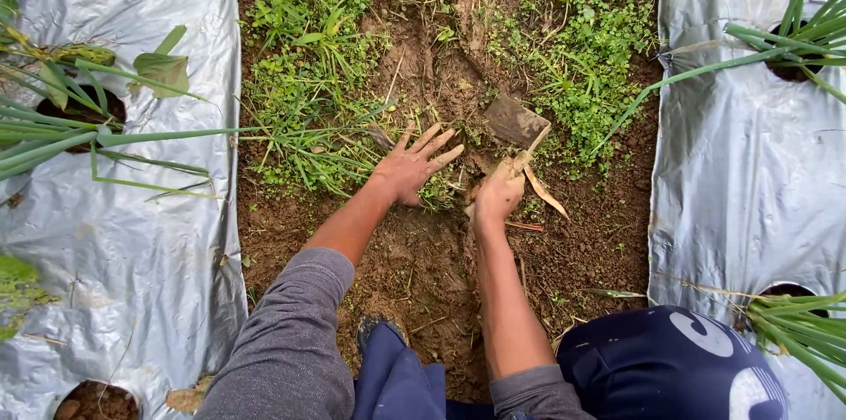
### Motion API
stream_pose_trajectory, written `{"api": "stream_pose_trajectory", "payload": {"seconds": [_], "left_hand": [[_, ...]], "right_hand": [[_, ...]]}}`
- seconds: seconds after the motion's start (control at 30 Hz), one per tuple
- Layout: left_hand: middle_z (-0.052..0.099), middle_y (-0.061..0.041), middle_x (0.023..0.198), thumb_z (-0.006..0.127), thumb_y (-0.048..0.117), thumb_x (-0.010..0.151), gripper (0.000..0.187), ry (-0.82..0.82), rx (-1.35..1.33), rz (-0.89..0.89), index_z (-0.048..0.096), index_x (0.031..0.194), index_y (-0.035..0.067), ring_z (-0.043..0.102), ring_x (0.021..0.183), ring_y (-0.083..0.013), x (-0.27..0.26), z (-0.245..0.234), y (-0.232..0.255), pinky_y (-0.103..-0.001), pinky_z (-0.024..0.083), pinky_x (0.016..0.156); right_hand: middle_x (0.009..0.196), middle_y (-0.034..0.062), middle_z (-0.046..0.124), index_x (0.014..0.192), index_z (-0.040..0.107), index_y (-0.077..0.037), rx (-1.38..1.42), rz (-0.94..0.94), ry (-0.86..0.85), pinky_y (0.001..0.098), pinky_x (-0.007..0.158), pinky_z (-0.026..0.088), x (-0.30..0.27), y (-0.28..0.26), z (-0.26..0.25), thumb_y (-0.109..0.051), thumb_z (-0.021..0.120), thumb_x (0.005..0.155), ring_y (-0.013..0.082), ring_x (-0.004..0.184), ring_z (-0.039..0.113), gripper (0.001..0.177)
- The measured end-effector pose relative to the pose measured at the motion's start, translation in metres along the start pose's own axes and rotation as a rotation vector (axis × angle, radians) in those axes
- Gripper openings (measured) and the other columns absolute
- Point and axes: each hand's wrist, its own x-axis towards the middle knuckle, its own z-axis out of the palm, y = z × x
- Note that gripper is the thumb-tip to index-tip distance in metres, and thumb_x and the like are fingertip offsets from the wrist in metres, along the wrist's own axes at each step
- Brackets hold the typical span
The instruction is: The person removes weeds by hand from the soil between rows of plants covered with plastic mulch. They then use a small hand hoe to loosen the soil and clear additional weeds from the area.
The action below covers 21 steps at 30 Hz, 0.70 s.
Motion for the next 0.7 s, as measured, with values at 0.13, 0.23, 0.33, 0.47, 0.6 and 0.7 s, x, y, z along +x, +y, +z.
{"api": "stream_pose_trajectory", "payload": {"seconds": [0.13, 0.23, 0.33, 0.47, 0.6, 0.7], "left_hand": [[0.016, -0.010, 0.171, 0.078, 0.053, 0.080, 0.109, -0.004, 0.023, 0.010, 0.016, 0.164, 0.023, 0.015, 0.156, -0.0329, 0.006, 0.016, -0.001, -0.059, 0.001, 0.125], [0.012, -0.009, 0.172, 0.081, 0.050, 0.078, 0.119, 0.022, -0.006, 0.012, 0.004, 0.165, 0.025, 0.013, 0.157, -0.0319, 0.015, 0.018, -0.007, -0.059, 0.001, 0.125], [0.015, -0.008, 0.171, 0.074, 0.059, 0.076, 0.105, -0.020, 0.052, 0.038, 0.026, 0.161, 0.021, 0.014, 0.157, -0.0305, 0.019, 0.012, -0.007, -0.059, 0.008, 0.126], [0.008, -0.008, 0.172, 0.073, 0.063, 0.074, 0.115, -0.007, 0.080, 0.050, 0.014, 0.163, 0.021, 0.005, 0.158, -0.0295, 0.049, 0.044, -0.016, -0.059, -0.001, 0.125], [-0.001, -0.007, 0.173, 0.074, 0.064, 0.071, 0.126, 0.015, 0.091, 0.032, 0.003, 0.164, 0.019, -0.005, 0.158, -0.0299, 0.055, 0.062, -0.017, -0.060, -0.002, 0.124], [0.023, -0.010, 0.169, 0.071, 0.058, 0.080, 0.103, -0.037, 0.043, 0.008, 0.022, 0.162, 0.019, 0.015, 0.156, -0.0281, 0.010, -0.006, 0.001, -0.055, 0.008, 0.127]], "right_hand": [[0.067, -0.0010, 0.046, 0.107, 0.053, -0.003, 0.047, -0.009, 0.041, 0.0279, 0.048, 0.044, -0.023, -0.010, 0.008, -0.024, 0.043, 0.105, 0.0112, 0.047, 0.044, 0.023], [0.067, -0.0026, 0.046, 0.101, 0.052, -0.007, -0.014, -0.062, -0.042, 0.0232, 0.046, 0.044, -0.052, -0.032, 0.004, -0.025, 0.046, 0.108, 0.0085, 0.047, 0.044, 0.020], [0.063, -0.0004, 0.048, 0.104, 0.051, -0.005, -0.009, -0.007, -0.043, 0.0285, 0.045, 0.043, -0.034, -0.005, -0.003, -0.033, 0.047, 0.106, 0.0098, 0.042, 0.047, 0.028], [0.062, -0.0018, 0.049, 0.106, 0.052, -0.005, -0.019, 0.060, -0.101, 0.0249, 0.042, 0.042, -0.043, 0.009, -0.005, -0.029, 0.045, 0.108, 0.0085, 0.041, 0.045, 0.025], [0.064, -0.0014, 0.050, 0.108, 0.052, -0.004, 0.002, 0.140, -0.139, 0.0224, 0.039, 0.039, -0.045, 0.020, 0.006, -0.029, 0.045, 0.109, 0.0084, 0.040, 0.043, 0.026], [0.062, -0.0041, 0.047, 0.108, 0.048, -0.007, 0.190, 0.196, -0.171, 0.0243, 0.032, 0.039, -0.042, 0.024, 0.007, -0.032, 0.045, 0.107, 0.0085, 0.036, 0.044, 0.025]]}}
